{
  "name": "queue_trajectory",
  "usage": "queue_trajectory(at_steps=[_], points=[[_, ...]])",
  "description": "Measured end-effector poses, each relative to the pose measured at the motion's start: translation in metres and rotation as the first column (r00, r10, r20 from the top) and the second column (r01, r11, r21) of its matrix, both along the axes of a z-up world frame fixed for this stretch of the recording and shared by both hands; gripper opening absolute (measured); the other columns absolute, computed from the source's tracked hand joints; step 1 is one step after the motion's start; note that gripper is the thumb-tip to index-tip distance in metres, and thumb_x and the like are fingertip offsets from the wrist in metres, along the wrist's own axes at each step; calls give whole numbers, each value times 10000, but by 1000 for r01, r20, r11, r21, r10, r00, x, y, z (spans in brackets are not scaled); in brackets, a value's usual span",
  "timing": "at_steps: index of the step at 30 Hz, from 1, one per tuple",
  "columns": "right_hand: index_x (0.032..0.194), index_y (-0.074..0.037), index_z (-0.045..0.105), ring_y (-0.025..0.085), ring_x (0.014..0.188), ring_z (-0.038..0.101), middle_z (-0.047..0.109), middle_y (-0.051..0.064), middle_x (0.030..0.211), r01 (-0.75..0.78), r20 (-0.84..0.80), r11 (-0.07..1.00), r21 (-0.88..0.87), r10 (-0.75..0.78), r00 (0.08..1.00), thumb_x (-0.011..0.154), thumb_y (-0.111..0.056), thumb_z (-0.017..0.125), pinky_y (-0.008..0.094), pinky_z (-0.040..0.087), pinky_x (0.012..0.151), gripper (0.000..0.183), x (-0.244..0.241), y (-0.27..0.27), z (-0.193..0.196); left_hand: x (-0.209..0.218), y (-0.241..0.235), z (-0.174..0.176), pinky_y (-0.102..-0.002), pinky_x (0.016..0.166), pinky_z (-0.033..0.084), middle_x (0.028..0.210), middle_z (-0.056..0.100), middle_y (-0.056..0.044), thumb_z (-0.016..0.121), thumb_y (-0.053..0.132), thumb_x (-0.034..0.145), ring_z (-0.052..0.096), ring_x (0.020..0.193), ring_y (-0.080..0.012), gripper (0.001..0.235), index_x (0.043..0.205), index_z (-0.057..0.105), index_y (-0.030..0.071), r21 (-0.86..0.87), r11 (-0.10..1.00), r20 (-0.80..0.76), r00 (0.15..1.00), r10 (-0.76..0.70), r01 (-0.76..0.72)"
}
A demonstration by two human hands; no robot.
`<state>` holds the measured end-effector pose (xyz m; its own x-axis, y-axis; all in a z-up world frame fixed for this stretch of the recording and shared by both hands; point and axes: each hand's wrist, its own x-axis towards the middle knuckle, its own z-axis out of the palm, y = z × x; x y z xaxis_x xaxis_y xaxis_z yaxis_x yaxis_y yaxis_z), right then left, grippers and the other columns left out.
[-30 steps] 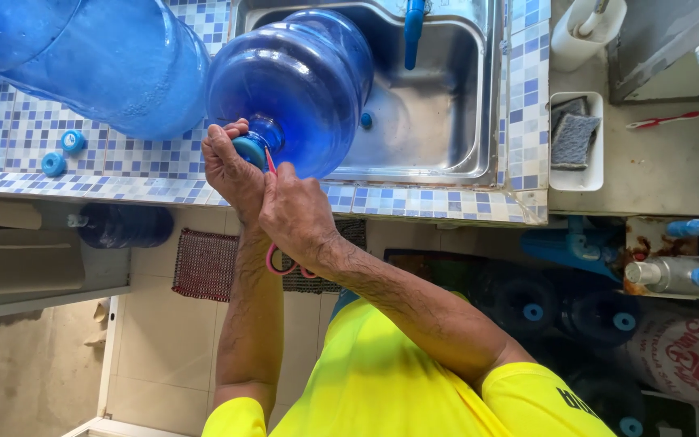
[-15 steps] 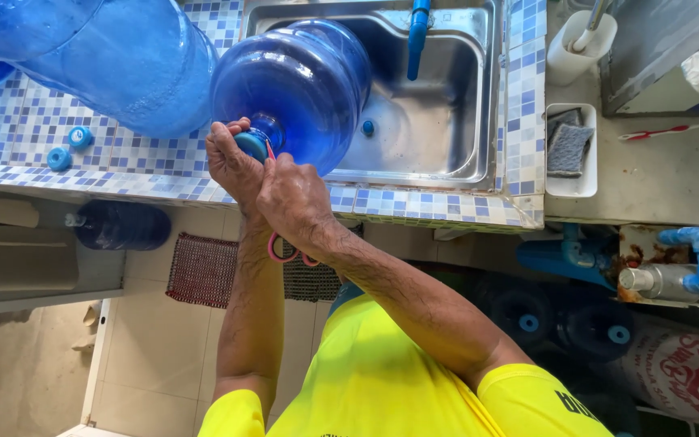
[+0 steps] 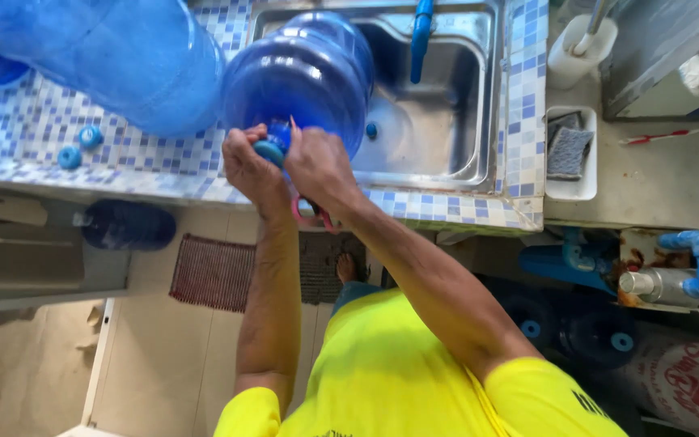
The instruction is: Removing plastic seals with scissors, rinsing large blue jugs in a sink, and filling them with water at a purification station.
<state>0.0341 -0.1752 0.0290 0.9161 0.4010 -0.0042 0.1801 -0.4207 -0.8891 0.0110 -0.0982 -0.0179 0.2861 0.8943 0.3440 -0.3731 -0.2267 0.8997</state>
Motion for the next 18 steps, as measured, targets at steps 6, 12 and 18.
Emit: queue_trajectory(at_steps=[6, 12, 18], points=[[802, -97, 699, 403, 819, 751, 744, 196, 790, -15, -78, 997, 72, 20, 997, 1052, -383, 392, 529, 574, 700, 488, 13, -45, -28, 12, 5, 7, -359, 928, 518, 738, 632, -90, 535, 133, 1030, 692, 817, -212, 301, 738, 570, 70, -153, 988, 168, 985, 37, -12], [851, -125, 688, 295, 592, 744, 721, 168, 675, -241, -156, 970, 36, 244, 957, 1092, -452, 367, 381, 644, 563, 518, -11, -37, -6, 7, 16, -6, -409, 1004, 487, 853, 669, -111, 537, 219, 1064, 712, 932, -216, 284, 828, 612, 79, -158, 987, 139, 990, 30, -7], [878, -101, 612, 495, 746, 713, 681, 279, 726, -289, -100, 957, 38, 291, 951, 1066, -487, 348, 573, 582, 590, 504, -17, -21, -10, 7, 21, -10, -407, 1001, 480, 829, 649, -108, 524, 222, 1068, 695, 914, -230, 303, 814, 595, 73, -124, 992, 142, 989, 31, -13]])
